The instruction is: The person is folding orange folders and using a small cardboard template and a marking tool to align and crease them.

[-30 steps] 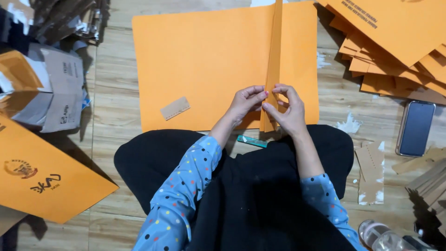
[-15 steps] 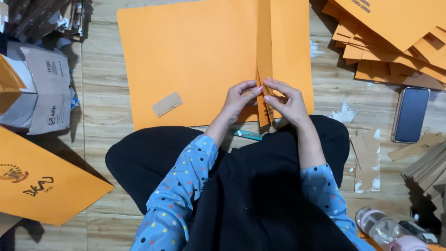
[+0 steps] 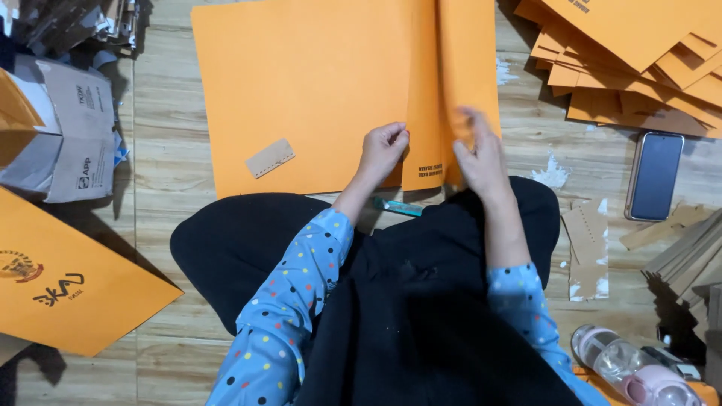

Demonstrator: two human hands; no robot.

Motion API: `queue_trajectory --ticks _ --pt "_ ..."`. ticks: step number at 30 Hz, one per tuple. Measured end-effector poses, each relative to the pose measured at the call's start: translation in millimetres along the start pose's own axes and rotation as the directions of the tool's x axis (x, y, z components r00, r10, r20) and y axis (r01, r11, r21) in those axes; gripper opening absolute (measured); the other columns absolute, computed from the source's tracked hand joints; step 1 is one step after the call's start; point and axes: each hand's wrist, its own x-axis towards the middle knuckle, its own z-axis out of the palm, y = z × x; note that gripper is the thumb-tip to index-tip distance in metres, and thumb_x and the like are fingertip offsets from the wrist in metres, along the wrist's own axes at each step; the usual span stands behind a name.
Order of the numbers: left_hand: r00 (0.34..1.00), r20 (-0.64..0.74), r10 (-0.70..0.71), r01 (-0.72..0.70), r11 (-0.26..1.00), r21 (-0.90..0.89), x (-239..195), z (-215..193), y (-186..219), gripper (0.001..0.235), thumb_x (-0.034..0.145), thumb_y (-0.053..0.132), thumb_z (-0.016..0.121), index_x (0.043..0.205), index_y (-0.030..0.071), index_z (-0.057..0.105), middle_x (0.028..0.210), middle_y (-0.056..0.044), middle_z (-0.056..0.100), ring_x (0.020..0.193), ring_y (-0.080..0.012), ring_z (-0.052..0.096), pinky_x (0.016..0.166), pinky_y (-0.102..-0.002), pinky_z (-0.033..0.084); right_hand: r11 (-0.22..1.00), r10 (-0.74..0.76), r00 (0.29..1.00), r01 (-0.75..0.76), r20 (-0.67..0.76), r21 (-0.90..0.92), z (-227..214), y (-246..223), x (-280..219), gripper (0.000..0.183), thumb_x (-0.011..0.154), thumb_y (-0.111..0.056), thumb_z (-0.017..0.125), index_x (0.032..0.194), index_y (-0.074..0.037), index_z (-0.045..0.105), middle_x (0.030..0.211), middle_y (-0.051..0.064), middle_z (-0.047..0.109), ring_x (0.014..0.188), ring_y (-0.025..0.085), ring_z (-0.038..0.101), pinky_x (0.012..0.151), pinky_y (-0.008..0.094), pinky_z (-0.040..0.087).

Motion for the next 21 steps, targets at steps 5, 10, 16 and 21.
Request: queue_trajectory --ticks 5,10,16,21 --pt "0.991 0.045 0.127 -0.132 0.981 0.140 -28.5 1.6 60.8 0.017 0.083 0.011 0.052 0.066 0.010 0.054 0.056 0.006 0.045 0.053 -0.0026 0.043 0.048 -0.020 0.035 0.800 0.019 0.950 -0.201 -0.311 -0.565 7.9 -45.5 15.9 0.056 0.090 -0.043 0.047 0.128 -0.002 0.041 0.133 0.020 0.039 0.126 0.031 0.032 0.100 0.041 0.027" --pt "0.931 0.274 0.242 -0.344 0.833 0.434 -36.5 -14.5 66.9 0.028 0.089 0.030 0.042 0.102 0.011 0.058 0.093 -0.003 0.057 0.087 -0.0162 0.049 0.078 -0.029 0.036 0.487 0.462 0.871 -0.404 -0.164 -0.774 21.5 -10.6 75.0 0.073 0.079 -0.065 0.040 0.121 -0.005 0.044 0.103 0.023 0.058 0.097 0.044 0.053 0.075 0.052 0.040" --pt "0.932 0.008 -0.362 0.031 0.102 0.994 -54.1 -104.5 84.5 0.069 0.086 0.057 0.028 0.142 0.024 0.006 0.148 -0.002 -0.010 0.135 -0.0343 -0.007 0.100 -0.065 0.007 0.505 0.391 0.891 -0.416 -0.230 -0.756 -33.1 94.7 94.8 0.028 0.079 -0.013 0.051 0.104 -0.005 0.060 0.095 0.018 0.063 0.086 0.036 0.060 0.068 0.044 0.047" --pt "0.896 -0.267 -0.355 0.293 0.019 0.956 -58.2 -141.4 108.1 0.078 0.086 0.060 0.030 0.143 0.019 -0.005 0.147 -0.010 -0.015 0.135 -0.0351 -0.007 0.100 -0.063 0.014 0.919 -0.022 0.978 -0.061 -0.206 -0.390 -85.5 118.3 71.0 0.014 0.084 -0.009 0.063 0.097 -0.004 0.066 0.088 -0.003 0.058 0.079 0.010 0.052 0.066 0.027 0.042"
